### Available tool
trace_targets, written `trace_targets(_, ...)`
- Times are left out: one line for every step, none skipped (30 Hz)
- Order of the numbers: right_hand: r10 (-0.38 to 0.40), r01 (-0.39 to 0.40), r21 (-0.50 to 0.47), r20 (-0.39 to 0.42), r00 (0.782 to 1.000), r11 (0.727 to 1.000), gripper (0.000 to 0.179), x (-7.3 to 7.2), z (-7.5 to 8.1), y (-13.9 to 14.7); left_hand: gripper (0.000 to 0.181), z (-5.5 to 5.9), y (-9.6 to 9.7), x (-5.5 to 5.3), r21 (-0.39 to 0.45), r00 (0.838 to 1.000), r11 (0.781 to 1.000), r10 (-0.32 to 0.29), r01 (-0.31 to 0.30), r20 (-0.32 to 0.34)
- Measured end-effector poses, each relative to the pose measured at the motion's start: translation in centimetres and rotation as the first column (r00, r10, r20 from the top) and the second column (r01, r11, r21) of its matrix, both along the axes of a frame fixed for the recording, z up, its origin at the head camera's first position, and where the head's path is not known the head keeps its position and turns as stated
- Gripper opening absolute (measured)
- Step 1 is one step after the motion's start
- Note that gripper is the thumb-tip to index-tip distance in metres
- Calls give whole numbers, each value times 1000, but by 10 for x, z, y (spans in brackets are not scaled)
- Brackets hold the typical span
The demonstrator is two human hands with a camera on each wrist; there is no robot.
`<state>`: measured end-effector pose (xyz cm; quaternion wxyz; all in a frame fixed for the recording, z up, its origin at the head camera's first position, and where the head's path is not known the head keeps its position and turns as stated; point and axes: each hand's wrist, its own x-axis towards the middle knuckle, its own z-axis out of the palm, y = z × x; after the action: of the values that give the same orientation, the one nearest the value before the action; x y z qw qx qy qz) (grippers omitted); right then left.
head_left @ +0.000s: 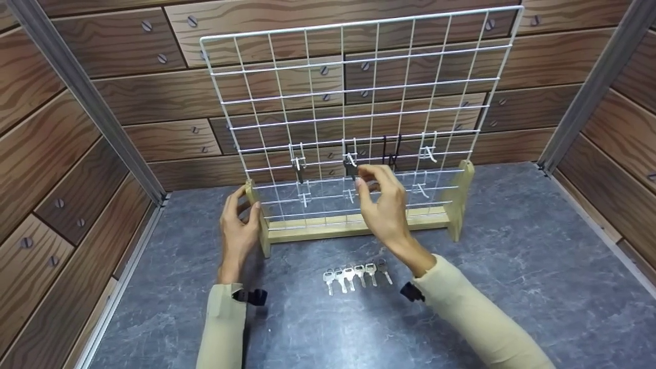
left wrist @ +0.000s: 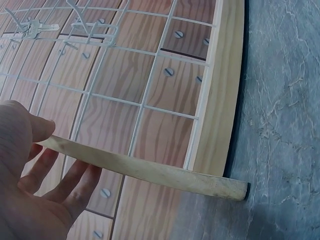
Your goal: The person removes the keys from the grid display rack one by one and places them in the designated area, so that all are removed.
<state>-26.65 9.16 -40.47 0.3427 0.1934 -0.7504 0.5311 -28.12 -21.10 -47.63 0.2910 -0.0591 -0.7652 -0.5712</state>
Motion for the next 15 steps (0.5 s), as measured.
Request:
trace_targets(-9,9,-11,-8,1000,1000,22,-1,1,-1,47,0,0,0,-1,1000,1000,-1,1,1)
trace_targets(-19,19,-20,-17,1000,1000,22,-3,1,-2,47,0,0,0,-2,1000,1000,-2,2,1)
trace_targets(-29,29,-26,-27,999,999,22,-5,2,-3,47,0,0,0,-5,1000,1000,1,-1,1)
trace_targets(-37,36,-30,-34,999,999,22,-7,2,-3,47,0,0,0,-8,1000,1000,4,-4,0)
trace_targets(-43,41,-32,-39,998,999,23,-8,3,-4,47,0,0,0,-9,1000,1000,7,-7,-1)
trace_targets(-44,43,-34,-43,998,998,23,-10,3,-5,47,0,1,0,-10,1000,1000,11,-11,-2)
trace_targets(-46,45,-35,-43,998,998,23,-11,4,-6,47,0,1,0,-12,1000,1000,15,-15,-3)
trace_targets(-48,47,-34,-41,998,998,23,-13,4,-7,47,1,1,0,-11,1000,1000,17,-17,-5)
trace_targets(-49,47,-33,-39,998,998,24,-14,5,-8,47,1,1,0,-12,1000,1000,20,-20,-9)
trace_targets(-50,48,-34,-36,998,998,23,-16,5,-9,47,1,1,0,-14,1000,1000,22,-22,-13)
trace_targets(-52,51,-34,-35,998,998,24,-17,5,-10,47,1,1,0,-16,1000,1000,25,-26,-16)
trace_targets(-55,54,-34,-35,998,998,23,-18,6,-11,47,1,1,0,-18,999,999,28,-28,-22)
trace_targets(-62,61,-35,-36,997,998,23,-19,6,-11,47,1,1,-1,-20,999,999,29,-29,-30)
trace_targets(-68,66,-35,-39,997,997,23,-21,6,-12,47,0,1,-1,-22,999,999,32,-33,-38)
trace_targets(-73,71,-36,-42,996,997,22,-22,7,-13,47,0,1,-2,-24,998,999,35,-36,-47)
